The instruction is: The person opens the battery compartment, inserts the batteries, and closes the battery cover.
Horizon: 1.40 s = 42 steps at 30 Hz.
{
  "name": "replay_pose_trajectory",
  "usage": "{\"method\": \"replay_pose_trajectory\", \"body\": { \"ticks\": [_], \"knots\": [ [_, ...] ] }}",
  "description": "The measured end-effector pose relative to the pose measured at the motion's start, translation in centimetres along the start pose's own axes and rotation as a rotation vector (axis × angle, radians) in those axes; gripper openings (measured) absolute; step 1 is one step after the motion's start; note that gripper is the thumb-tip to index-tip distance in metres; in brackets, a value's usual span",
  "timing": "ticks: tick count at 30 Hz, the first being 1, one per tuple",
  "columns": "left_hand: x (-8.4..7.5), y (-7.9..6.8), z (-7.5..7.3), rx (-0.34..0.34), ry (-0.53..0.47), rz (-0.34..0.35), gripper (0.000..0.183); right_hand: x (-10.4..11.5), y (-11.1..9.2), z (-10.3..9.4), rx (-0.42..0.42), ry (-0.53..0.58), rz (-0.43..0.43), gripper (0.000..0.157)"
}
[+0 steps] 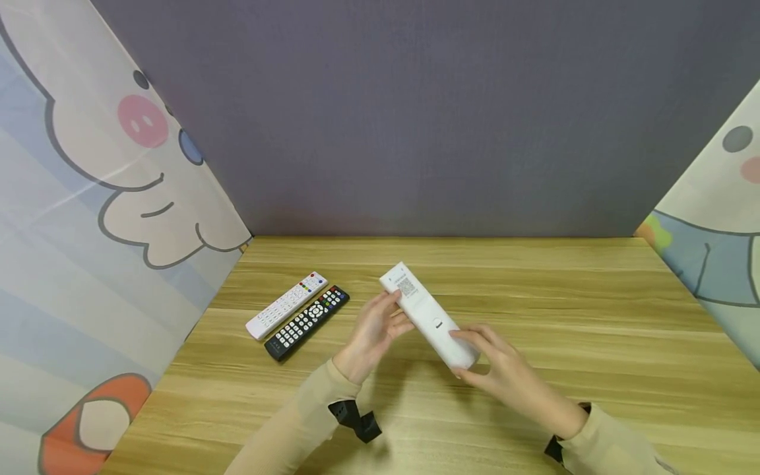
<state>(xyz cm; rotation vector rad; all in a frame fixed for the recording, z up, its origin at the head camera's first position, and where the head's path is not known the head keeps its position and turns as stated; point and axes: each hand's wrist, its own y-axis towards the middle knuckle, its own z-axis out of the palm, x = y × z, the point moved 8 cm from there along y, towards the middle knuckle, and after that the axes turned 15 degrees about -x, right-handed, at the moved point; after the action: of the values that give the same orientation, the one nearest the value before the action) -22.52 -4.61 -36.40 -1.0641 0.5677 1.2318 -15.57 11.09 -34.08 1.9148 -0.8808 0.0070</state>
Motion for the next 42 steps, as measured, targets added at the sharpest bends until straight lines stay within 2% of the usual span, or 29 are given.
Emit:
{"method": "replay_pose_trajectory", "body": {
  "ticks": [8, 18, 24, 32, 37, 42],
  "knots": [
    [0.2, -0.5, 0.2, 0.017, 0.032, 0.003, 0.039, -0.3, 0.5, 0.7, 0.049, 0.051, 0.065, 0.059],
    [0.4, -0.5, 0.0, 0.000, 0.051, 0.005, 0.039, -0.3, 0.6, 1.1, 0.064, 0.065, 0.060, 0.060],
    [0.4, -0.6, 0.0, -0.016, 0.059, 0.005, 0.038, 0.0, 0.6, 1.3, 0.084, 0.034, 0.018, 0.059],
    [0.5, -0.6, 0.0, -0.018, 0.068, 0.004, 0.038, 0.5, 0.5, 1.5, 0.060, -0.034, -0.107, 0.053],
    [0.5, -0.6, 0.2, -0.019, 0.073, 0.007, 0.037, 0.5, 0.6, 1.6, 0.052, -0.048, -0.123, 0.054],
    [0.4, -0.8, 0.4, -0.023, 0.086, 0.007, 0.036, 0.4, 0.8, 1.9, 0.060, -0.048, -0.102, 0.060]
  ]
}}
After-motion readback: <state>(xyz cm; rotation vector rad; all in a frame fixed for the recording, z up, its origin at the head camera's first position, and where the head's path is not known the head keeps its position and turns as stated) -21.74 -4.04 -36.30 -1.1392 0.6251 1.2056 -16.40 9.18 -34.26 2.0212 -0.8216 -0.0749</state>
